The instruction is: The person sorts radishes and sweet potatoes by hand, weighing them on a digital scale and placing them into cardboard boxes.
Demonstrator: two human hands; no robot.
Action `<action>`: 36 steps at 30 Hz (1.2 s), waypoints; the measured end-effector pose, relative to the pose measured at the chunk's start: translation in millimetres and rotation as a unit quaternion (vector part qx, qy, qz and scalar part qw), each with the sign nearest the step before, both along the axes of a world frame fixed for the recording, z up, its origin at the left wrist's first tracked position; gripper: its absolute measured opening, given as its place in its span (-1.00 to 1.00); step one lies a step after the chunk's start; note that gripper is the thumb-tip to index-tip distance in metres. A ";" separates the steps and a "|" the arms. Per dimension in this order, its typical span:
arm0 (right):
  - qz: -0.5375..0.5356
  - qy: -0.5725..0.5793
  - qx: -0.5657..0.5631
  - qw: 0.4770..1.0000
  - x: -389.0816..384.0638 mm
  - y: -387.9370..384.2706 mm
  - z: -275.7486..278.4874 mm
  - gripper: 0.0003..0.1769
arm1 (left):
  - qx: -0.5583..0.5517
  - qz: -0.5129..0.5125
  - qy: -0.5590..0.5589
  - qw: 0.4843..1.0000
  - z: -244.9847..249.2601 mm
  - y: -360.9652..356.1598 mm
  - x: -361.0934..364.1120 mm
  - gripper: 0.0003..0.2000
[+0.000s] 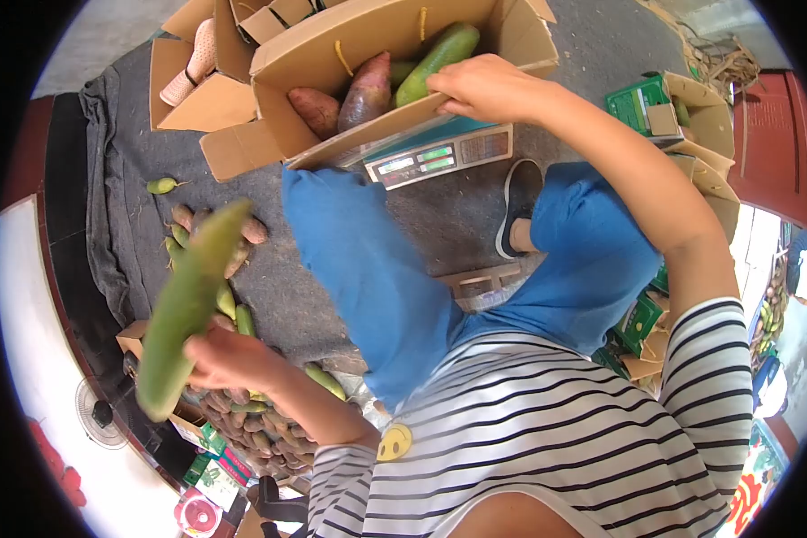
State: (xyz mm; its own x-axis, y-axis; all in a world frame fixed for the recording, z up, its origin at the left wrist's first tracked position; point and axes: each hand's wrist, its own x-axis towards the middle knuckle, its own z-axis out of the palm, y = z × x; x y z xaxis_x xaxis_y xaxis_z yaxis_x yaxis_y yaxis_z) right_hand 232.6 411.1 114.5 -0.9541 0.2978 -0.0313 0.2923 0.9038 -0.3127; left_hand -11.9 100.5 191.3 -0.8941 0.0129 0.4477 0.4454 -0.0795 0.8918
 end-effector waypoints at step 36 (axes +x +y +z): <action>-0.011 0.023 0.133 0.991 1.9 -16.5 8.5 -0.71 | -0.446 -0.404 0.386 0.699 -18.2 255.9 71.2 -0.47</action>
State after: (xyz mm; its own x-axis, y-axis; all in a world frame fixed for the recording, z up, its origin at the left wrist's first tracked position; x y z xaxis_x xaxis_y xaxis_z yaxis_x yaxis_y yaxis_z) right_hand 234.5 394.6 122.9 -0.9456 0.3112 0.0950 0.3045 0.9493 -0.0787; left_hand 59.3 356.5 173.1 0.0702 0.9559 0.2852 0.9527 -0.1491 0.2650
